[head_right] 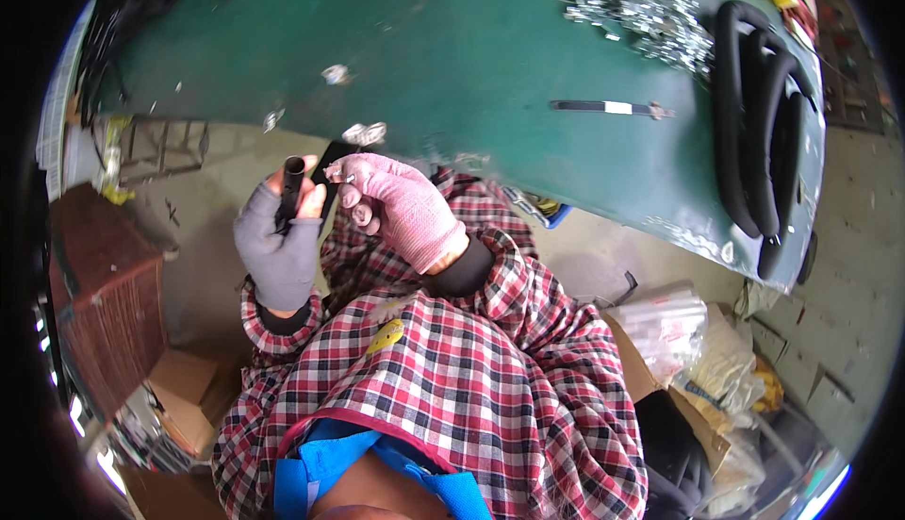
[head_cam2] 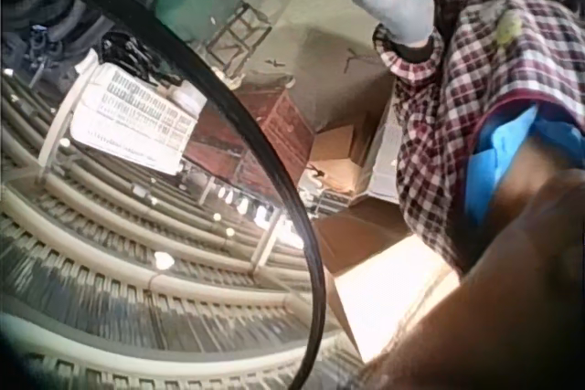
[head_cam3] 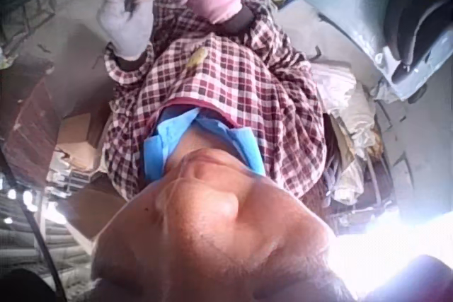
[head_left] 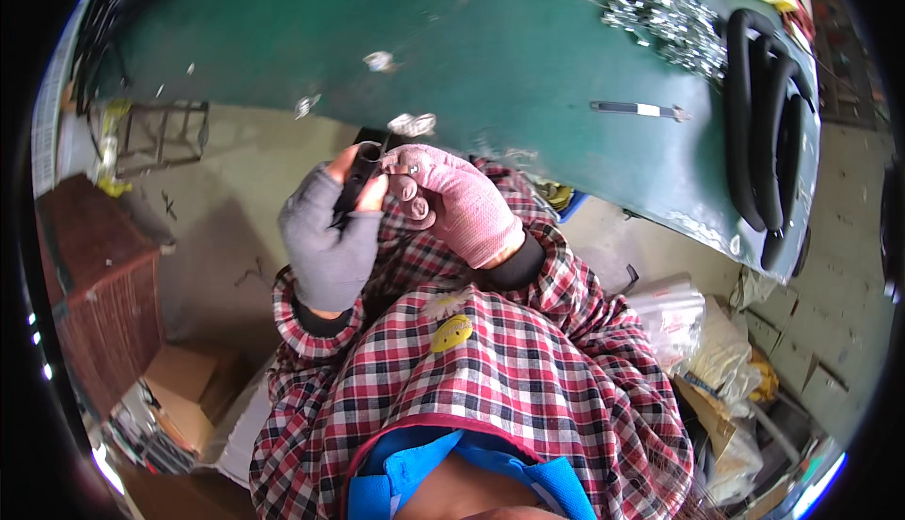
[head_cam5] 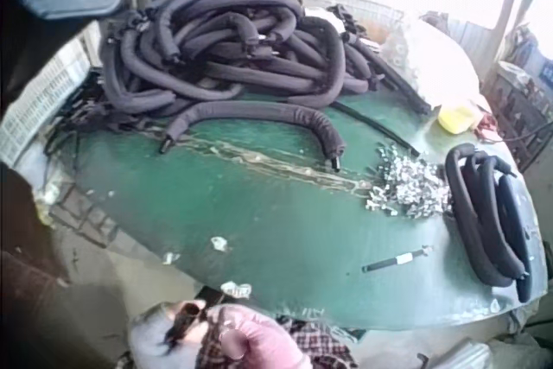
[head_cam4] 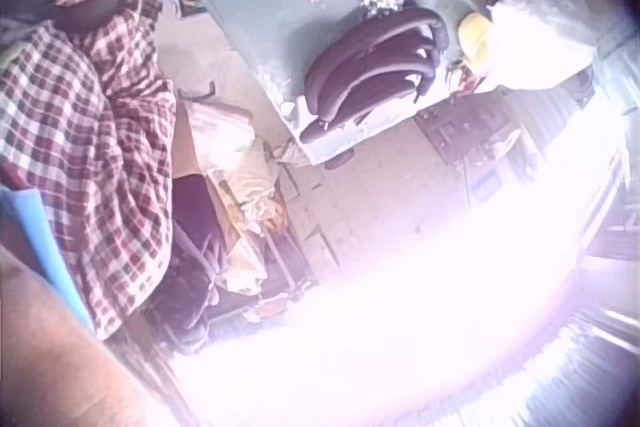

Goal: The person repeatedly picks up black rubber hoses and metal clips from a green workbench. They insert the clips into the ends of the hoses and use a hammer to secure them in place. The person works on multiple hoses one at a time, placing finished pieces aside.

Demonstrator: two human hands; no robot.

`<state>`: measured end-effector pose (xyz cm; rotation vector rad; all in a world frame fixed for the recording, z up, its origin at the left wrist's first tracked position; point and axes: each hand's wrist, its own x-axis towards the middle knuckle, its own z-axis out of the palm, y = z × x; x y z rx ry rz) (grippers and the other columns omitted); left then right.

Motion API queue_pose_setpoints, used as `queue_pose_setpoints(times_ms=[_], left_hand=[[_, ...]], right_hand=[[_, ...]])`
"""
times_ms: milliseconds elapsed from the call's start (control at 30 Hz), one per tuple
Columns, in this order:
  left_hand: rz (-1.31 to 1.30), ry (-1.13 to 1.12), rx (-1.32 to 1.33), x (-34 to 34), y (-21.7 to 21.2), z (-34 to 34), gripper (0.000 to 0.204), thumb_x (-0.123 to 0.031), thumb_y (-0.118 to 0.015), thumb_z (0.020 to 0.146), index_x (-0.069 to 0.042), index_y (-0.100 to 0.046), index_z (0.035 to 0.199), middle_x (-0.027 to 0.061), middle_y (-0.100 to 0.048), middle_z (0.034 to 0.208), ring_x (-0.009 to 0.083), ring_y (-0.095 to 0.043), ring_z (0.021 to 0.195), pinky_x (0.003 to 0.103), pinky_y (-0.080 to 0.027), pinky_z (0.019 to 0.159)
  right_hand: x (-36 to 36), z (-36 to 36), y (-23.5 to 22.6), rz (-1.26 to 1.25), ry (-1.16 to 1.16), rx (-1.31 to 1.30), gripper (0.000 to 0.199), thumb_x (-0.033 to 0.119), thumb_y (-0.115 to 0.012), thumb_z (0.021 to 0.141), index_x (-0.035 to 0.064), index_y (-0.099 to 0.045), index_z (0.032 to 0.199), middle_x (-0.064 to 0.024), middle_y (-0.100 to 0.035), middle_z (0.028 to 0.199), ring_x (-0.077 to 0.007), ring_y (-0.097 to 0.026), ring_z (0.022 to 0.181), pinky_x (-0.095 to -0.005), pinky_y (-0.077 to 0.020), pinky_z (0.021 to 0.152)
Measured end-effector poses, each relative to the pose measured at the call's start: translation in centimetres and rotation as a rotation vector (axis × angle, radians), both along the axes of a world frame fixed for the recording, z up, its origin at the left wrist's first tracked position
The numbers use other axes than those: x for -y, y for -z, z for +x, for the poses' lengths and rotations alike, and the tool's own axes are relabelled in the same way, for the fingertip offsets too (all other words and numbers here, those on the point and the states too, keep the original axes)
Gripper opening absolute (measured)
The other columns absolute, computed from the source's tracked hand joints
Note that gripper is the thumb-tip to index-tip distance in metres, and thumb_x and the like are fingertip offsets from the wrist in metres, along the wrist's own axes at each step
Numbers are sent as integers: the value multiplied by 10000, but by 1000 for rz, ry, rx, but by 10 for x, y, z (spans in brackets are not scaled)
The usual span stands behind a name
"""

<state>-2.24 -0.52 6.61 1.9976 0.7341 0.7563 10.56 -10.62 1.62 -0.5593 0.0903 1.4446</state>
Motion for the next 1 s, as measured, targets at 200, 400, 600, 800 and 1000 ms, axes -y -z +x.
queue_pose_setpoints(times_ms=[200, 400, 600, 800, 1000], left_hand=[[-114, 30, -62, 0, 16, -7, 189, -45, -705, 892, 5, -691, 1074, 125, -712, 831, 204, -709, 735, 304, -538, 663], [-146, 30, -101, -8, 28, -10, 168, -94, -719, 880, -1, -682, 1015, 141, -691, 802, 243, -684, 681, 335, -516, 618], [-102, 64, -178, -13, 28, -11, 166, -111, -722, 873, -17, -685, 1004, 129, -661, 758, 260, -642, 623, 359, -480, 570], [26, 126, -96, -14, 33, -7, 227, -130, -730, 879, -9, -679, 1064, 128, -657, 762, 280, -641, 617, 361, -482, 566], [21, 157, -44, -14, 31, -4, 299, -184, -710, 925, -1, -666, 1158, 135, -666, 822, 299, -653, 675, 366, -489, 595]], right_hand=[[-11, -8, 19, 198, -117, -168, 240, 184, -569, 1024, 14, -641, 1176, 23, -594, 774, -61, -485, 614, -197, -367, 569], [-13, -8, 18, 47, -98, 213, 367, 318, -628, 1012, 4, -651, 1200, 17, -657, 931, -59, -517, 762, -218, -417, 717], [-15, -6, 15, -41, -107, 410, 342, 248, -710, 965, -5, -647, 1186, 16, -678, 983, -49, -543, 850, -220, -437, 778], [-10, -11, -7, -116, 47, 489, 241, 174, -676, 974, -2, -665, 1137, 45, -633, 900, -33, -491, 747, -200, -411, 717], [0, 11, -34, -108, 245, 524, 280, 212, -644, 966, 1, -683, 1145, 53, -568, 812, -42, -440, 677, -205, -363, 630]])
